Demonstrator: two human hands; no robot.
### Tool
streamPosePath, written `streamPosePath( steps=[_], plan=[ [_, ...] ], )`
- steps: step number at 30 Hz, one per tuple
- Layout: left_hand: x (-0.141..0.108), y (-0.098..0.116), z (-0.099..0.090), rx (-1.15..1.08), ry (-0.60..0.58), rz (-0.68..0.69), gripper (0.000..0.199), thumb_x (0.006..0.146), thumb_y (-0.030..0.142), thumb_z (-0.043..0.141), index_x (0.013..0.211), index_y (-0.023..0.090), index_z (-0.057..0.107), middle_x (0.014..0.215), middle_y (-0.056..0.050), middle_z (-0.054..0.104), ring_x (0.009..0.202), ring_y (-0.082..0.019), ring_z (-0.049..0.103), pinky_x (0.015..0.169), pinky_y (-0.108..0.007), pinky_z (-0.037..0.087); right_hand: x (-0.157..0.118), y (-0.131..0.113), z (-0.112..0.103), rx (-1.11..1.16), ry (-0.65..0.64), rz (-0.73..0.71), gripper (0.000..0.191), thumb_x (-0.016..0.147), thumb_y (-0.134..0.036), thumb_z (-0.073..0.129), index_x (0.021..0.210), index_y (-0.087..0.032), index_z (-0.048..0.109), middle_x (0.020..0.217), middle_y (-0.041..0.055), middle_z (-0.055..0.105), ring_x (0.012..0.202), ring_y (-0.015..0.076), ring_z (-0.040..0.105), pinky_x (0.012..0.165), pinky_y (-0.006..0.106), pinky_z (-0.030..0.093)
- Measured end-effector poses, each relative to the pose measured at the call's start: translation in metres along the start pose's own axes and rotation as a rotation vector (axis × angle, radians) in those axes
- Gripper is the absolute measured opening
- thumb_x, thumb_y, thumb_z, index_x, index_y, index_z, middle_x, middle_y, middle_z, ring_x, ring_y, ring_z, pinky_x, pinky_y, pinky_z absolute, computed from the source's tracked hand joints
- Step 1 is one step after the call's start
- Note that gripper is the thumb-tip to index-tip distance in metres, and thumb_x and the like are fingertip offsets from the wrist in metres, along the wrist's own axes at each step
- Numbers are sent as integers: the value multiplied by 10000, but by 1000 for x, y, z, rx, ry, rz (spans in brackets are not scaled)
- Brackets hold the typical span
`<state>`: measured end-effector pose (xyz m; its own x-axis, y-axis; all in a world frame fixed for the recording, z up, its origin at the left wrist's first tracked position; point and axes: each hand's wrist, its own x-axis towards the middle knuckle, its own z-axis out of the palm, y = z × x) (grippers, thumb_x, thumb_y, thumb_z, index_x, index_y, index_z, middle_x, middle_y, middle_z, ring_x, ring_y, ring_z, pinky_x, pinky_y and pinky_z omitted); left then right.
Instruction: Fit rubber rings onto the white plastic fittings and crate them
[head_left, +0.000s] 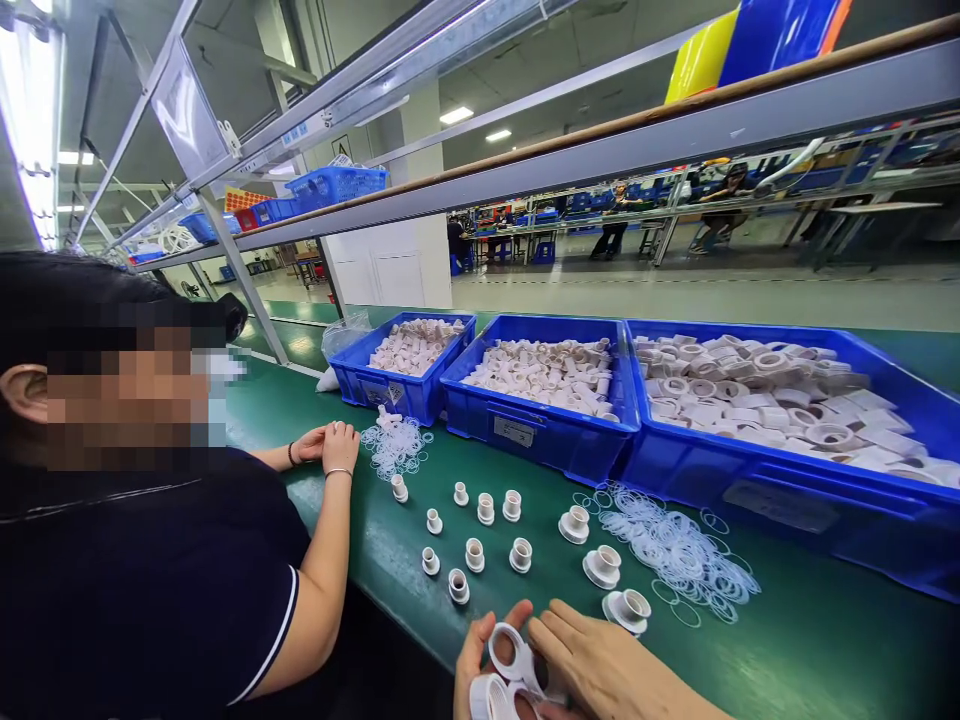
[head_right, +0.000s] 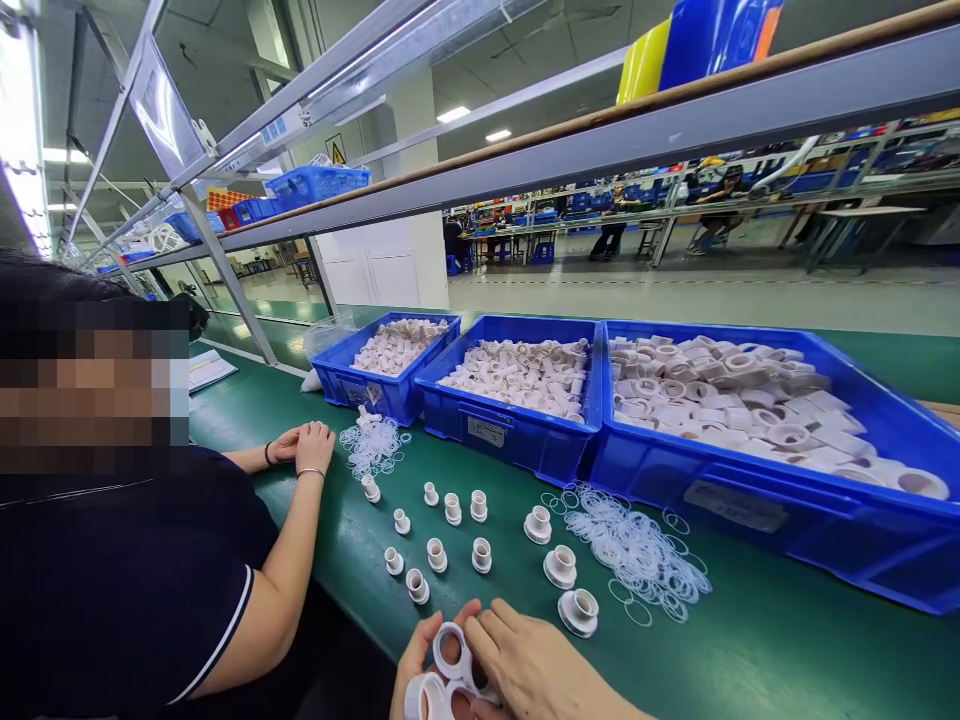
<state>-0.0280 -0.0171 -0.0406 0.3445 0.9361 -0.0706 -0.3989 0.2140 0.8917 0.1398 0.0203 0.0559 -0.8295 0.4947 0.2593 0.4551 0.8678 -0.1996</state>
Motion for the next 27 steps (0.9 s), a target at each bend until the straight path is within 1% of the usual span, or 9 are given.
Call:
streamPosePath(
  steps=[4, 6, 10, 13, 16, 20, 23, 25, 27],
  plan=[
    [-7, -2, 7, -515, -93, -128, 458, 767, 702, 502, 1137, 499, 680, 1269, 88, 675, 1233, -279, 597, 903, -488, 533, 8, 18, -39, 406, -71, 159, 292, 906, -228, 541, 1196, -258, 554, 1035, 48, 649, 824, 170, 648, 728, 269, 530],
    [-18, 8, 12, -706, -135, -194, 443, 799, 629, 555, 1188, 450, 666, 1305, 90, 651, 1314, -229, 529, 989, -421, 479, 13, 36, -50, 468, 0, 261, 202, 974, -294, 477, 1157, -275, 559, 1073, 45, 635, 882, 170, 638, 785, 288, 524],
    [-32, 19, 18, -900, -144, -192, 437, 858, 523, 553, 1222, 310, 671, 1259, 8, 692, 1217, -236, 599, 926, -375, 478, 21, 73, -27, 333, 130, 311, 151, 978, -381, 503, 927, -243, 538, 1068, 54, 637, 937, 208, 615, 811, 351, 508],
    [-31, 13, 19, -961, -81, -181, 440, 851, 512, 559, 1201, 277, 686, 1222, -32, 713, 1149, -258, 637, 862, -379, 488, 24, 85, 6, 200, 19, 196, 99, 977, -315, 504, 979, -231, 557, 1035, 64, 648, 908, 214, 618, 780, 357, 511],
    [-28, 12, 20, -989, -78, -190, 439, 848, 501, 576, 1203, 264, 683, 1218, -38, 715, 1152, -262, 633, 859, -393, 493, 25, 87, 22, 9, -96, 113, 55, 928, -243, 567, 947, -196, 587, 927, 75, 669, 864, 249, 619, 733, 381, 512],
    [-27, 26, 24, -1028, -88, -212, 420, 873, 478, 573, 1211, 253, 678, 1234, -36, 706, 1186, -254, 611, 909, -412, 489, 12, 95, 17, -186, -18, 21, 152, 968, -279, 526, 882, -189, 613, 1055, 113, 649, 927, 270, 602, 772, 414, 498],
    [-26, 40, 33, -1063, -4, -220, 433, 863, 478, 581, 1207, 234, 682, 1205, -50, 719, 1155, -259, 625, 895, -412, 498, -4, 102, 6, -319, 73, -22, 316, 1011, -238, 370, 789, -193, 590, 852, 92, 634, 798, 258, 593, 701, 403, 480],
    [-23, 46, 40, -1064, 81, -242, 433, 871, 478, 562, 1192, 216, 689, 1170, -67, 731, 1116, -266, 643, 869, -410, 503, -11, 95, -4, -354, 137, -12, 314, 1010, -226, 347, 799, -193, 577, 783, 81, 619, 752, 252, 586, 671, 391, 471],
    [-18, 50, 47, -1050, 160, -270, 441, 885, 490, 534, 1179, 202, 692, 1131, -81, 741, 1075, -270, 661, 839, -403, 507, -13, 75, -17, -300, 193, 15, 253, 1011, -252, 387, 862, -191, 581, 849, 88, 644, 779, 243, 598, 680, 374, 480]
  ],
)
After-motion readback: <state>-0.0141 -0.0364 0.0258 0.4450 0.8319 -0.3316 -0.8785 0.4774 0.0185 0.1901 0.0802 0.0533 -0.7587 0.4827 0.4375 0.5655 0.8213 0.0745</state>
